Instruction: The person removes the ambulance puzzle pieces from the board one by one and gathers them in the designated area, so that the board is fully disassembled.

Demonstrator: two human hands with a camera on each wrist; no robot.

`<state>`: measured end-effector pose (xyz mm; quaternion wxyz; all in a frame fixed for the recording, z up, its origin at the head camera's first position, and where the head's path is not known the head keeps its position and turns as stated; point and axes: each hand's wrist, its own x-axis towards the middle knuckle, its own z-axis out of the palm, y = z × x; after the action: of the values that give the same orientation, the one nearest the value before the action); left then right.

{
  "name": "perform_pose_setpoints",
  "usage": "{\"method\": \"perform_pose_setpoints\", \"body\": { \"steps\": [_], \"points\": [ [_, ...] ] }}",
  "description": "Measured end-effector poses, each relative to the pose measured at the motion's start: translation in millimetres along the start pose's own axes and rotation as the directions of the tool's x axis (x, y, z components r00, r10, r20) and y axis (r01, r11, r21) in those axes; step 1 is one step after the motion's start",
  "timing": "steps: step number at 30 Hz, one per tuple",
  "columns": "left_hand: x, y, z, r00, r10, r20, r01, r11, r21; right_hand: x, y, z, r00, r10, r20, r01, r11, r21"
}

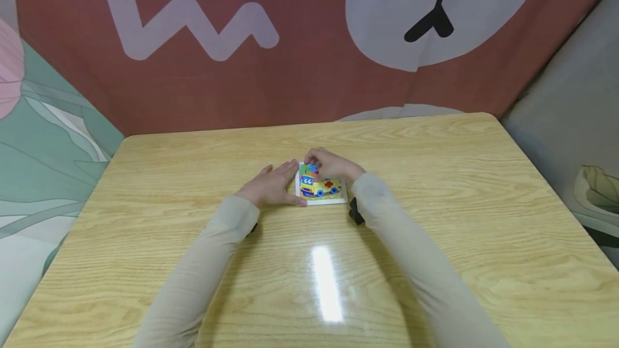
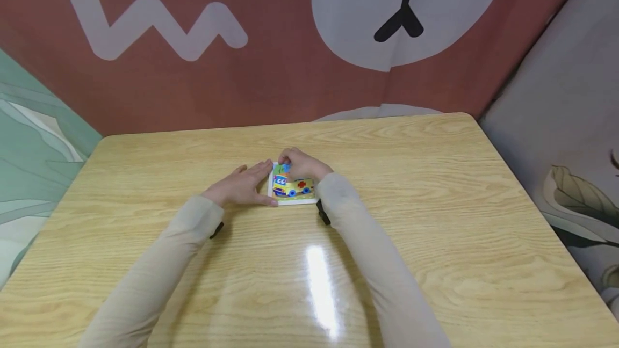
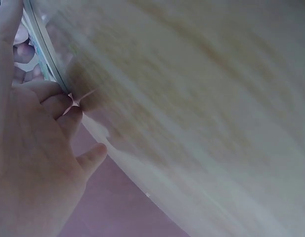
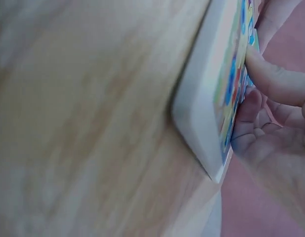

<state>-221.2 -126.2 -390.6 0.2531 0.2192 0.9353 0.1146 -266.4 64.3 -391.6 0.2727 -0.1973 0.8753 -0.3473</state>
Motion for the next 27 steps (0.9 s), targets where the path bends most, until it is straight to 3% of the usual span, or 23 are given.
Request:
{"method": "perform_pose_setpoints", "body": {
  "steps": [12, 19, 27],
  "points": [
    [1.8, -0.5, 1.5, 1.000, 0.000, -0.006, 0.000, 1.000, 0.006, -2.1, 4, -2, 1.000, -0.016, -0.009, 0.017, 0.993, 0.114],
    [2.0, -1.1, 2.5, 1.000, -0.003, -0.012, 0.003, 1.000, 0.004, -3.5, 9, -4, 0.999, -0.034, -0.009, 0.035, 0.972, 0.232],
    [-0.1, 0.9, 1.7, 1.000, -0.007, -0.014, 0.007, 1.000, 0.005, -0.3, 13, -4, 0.998, -0.018, -0.052, 0.031, 0.966, 0.255]
  ]
}}
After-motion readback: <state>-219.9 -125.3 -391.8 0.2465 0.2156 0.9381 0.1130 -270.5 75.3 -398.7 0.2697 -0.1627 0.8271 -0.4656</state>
